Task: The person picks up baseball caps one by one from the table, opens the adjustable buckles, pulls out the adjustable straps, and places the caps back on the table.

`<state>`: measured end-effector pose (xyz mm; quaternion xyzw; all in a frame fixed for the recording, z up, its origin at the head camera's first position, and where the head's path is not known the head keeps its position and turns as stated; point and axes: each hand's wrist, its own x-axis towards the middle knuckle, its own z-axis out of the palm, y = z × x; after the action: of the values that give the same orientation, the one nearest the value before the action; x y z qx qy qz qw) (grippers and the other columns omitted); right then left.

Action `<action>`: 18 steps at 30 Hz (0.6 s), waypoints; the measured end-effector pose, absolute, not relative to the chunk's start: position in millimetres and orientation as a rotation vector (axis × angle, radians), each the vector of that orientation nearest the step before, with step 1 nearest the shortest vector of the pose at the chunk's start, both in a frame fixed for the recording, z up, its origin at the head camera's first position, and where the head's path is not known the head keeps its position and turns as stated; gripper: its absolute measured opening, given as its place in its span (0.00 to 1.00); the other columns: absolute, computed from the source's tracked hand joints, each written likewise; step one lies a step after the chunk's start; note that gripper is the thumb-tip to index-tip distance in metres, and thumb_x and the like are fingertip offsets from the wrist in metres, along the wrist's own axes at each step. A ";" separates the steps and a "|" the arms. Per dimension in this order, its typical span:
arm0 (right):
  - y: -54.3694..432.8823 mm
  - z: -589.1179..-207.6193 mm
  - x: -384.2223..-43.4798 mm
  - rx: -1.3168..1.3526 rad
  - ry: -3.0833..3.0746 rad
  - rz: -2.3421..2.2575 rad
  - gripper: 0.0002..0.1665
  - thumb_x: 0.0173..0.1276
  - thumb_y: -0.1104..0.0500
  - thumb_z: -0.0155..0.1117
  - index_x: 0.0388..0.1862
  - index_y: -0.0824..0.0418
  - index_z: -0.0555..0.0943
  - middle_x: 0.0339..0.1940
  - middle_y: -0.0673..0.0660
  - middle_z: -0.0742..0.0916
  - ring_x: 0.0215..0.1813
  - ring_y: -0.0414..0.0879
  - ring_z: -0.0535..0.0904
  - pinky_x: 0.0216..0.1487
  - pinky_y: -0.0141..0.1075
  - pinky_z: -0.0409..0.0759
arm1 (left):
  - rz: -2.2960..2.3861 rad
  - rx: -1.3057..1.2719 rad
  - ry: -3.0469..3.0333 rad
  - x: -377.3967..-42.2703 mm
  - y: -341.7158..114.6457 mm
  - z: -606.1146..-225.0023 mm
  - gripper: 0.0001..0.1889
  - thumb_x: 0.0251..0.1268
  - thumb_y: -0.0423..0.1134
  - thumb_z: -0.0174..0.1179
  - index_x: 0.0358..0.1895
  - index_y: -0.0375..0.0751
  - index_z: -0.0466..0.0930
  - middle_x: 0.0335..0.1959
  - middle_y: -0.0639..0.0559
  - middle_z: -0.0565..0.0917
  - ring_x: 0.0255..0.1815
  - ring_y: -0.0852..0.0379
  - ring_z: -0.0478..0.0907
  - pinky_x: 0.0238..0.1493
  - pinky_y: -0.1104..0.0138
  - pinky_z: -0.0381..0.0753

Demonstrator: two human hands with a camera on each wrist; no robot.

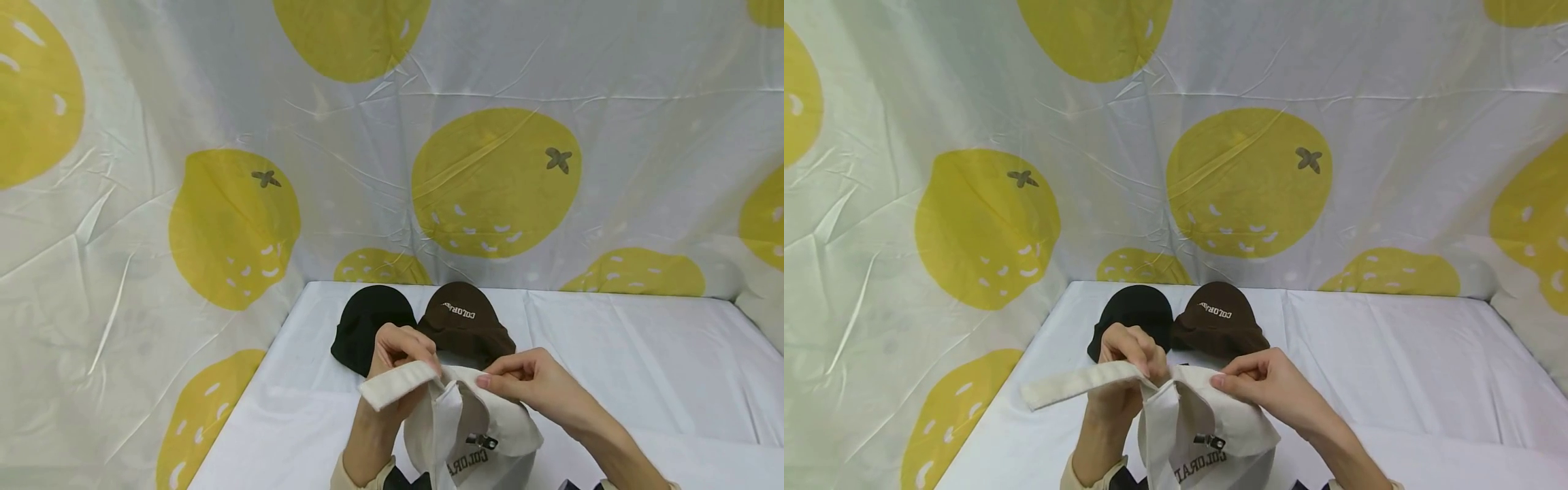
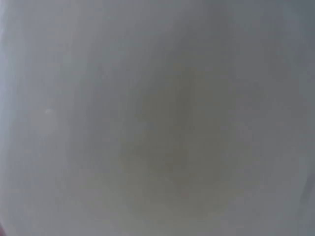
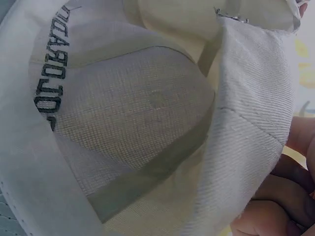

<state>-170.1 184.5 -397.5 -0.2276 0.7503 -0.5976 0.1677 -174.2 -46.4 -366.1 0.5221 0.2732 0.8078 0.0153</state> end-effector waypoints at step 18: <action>198.7 -387.1 -167.7 -0.622 2.336 -2.027 0.10 0.73 0.65 0.67 0.48 0.66 0.91 0.20 0.41 0.74 0.23 0.41 0.57 0.22 0.34 0.65 | 2.481 1.590 1.116 -177.3 -58.2 -367.1 0.12 0.62 0.19 0.63 0.41 0.33 0.92 0.11 0.51 0.54 0.13 0.61 0.48 0.15 0.71 0.48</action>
<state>-167.7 198.7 -387.1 -0.1972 0.7404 -0.6426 -0.0068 -177.3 -58.2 -367.1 0.5045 0.3541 0.7874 -0.0045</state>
